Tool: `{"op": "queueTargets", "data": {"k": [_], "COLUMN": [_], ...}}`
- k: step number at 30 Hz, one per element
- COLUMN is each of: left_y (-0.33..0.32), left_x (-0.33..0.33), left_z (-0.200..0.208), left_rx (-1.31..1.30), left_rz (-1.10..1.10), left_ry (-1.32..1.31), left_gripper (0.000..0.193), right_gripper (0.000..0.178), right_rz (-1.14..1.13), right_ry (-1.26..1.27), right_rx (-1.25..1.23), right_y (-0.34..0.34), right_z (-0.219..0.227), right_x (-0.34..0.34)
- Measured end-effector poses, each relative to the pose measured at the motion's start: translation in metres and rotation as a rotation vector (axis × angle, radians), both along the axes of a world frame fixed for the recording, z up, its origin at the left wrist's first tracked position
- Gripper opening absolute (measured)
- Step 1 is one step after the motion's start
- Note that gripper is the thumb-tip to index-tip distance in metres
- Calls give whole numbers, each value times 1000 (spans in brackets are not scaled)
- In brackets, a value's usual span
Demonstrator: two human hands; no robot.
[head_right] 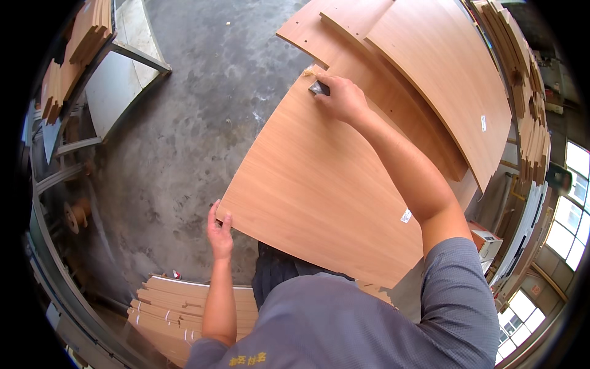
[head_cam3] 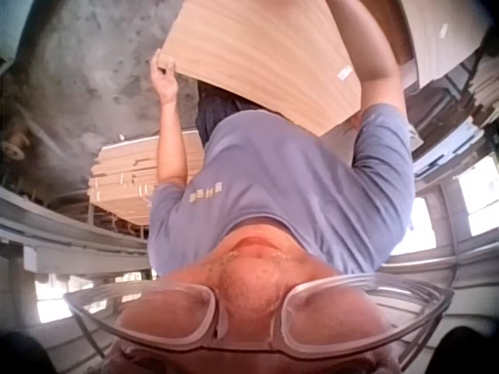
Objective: The person uses a sanding block to smooth the edges and surfaces of several large wooden panels. They handle the panels one by one, flipping them over to sand different sides and stacking them as they finish.
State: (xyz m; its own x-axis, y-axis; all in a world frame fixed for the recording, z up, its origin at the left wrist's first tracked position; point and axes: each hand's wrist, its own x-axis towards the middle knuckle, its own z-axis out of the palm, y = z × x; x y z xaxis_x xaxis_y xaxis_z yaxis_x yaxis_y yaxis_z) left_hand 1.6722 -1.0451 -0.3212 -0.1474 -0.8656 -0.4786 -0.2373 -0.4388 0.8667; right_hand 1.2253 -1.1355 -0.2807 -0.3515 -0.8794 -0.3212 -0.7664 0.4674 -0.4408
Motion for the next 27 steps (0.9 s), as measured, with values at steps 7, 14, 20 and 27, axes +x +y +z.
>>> {"op": "queueTargets", "data": {"k": [7, 14, 20, 27], "left_y": [-2, 4, 2, -1], "left_x": [-2, 3, 5, -1], "left_z": [-1, -4, -4, 4], "left_rx": [47, 68, 74, 58], "left_rz": [32, 45, 33, 72], "left_ry": [131, 117, 95, 96], "left_gripper": [47, 46, 46, 47], "right_gripper": [45, 50, 50, 50], "right_rz": [124, 12, 97, 362], "right_ry": [15, -113, 14, 79], "right_rx": [81, 122, 157, 111], "right_y": [-28, 79, 9, -46], "right_z": [23, 24, 20, 17], "right_x": [-19, -48, -28, -36]}}
